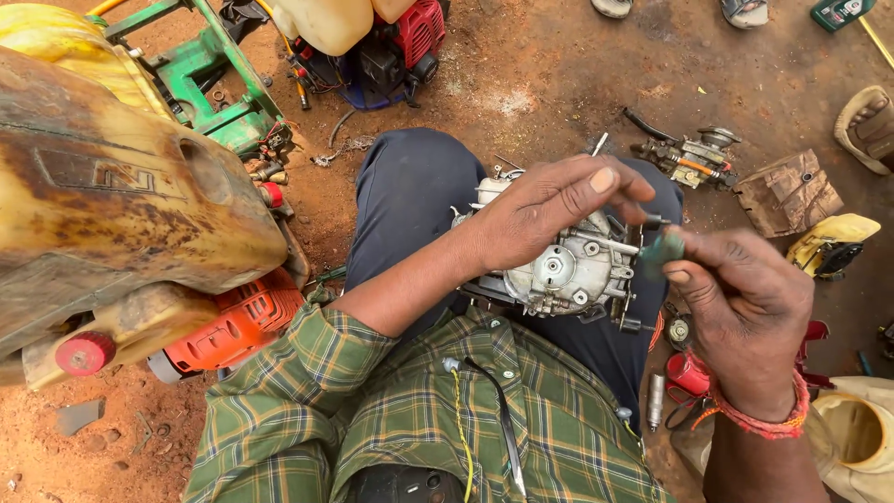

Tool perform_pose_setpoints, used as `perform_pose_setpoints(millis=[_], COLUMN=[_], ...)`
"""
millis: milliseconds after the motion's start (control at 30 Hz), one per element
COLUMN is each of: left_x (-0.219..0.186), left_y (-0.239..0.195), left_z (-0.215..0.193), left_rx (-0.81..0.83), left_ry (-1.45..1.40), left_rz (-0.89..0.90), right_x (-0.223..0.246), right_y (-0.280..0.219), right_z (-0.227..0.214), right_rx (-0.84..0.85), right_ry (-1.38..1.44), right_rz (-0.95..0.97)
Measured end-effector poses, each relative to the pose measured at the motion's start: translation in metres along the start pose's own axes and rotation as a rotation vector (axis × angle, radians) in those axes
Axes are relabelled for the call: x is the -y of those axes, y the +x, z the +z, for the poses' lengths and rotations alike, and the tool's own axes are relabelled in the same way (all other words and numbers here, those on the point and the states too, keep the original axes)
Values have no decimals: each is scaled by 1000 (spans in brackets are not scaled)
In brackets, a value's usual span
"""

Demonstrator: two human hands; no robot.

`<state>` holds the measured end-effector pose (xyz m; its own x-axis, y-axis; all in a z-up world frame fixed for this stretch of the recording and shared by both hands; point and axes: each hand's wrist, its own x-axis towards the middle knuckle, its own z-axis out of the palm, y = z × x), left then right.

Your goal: The person sits on the ground with a small engine carburetor on their lap and repairs it. They remove and refit small parts by hand, scrape the carburetor body with a green handheld tool, and use a screwdriver to work on the assembly, picking fasteners from the parts scattered on the ground.

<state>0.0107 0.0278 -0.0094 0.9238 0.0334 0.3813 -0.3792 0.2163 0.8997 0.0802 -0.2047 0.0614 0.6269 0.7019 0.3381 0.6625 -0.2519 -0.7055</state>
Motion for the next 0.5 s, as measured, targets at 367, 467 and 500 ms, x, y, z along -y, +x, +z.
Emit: perform_pose_setpoints(millis=[367, 467, 500], left_x=[-14, -20, -18], left_y=[-58, -65, -66], left_z=[11, 31, 34], left_rx=[-227, -208, -234], left_ry=[619, 934, 957], left_rz=[87, 61, 25], right_x=[17, 6, 10], right_y=[6, 1, 4], right_z=[0, 2, 1], right_rx=[44, -83, -47], right_ry=[-182, 230, 256], right_rz=[-222, 306, 258])
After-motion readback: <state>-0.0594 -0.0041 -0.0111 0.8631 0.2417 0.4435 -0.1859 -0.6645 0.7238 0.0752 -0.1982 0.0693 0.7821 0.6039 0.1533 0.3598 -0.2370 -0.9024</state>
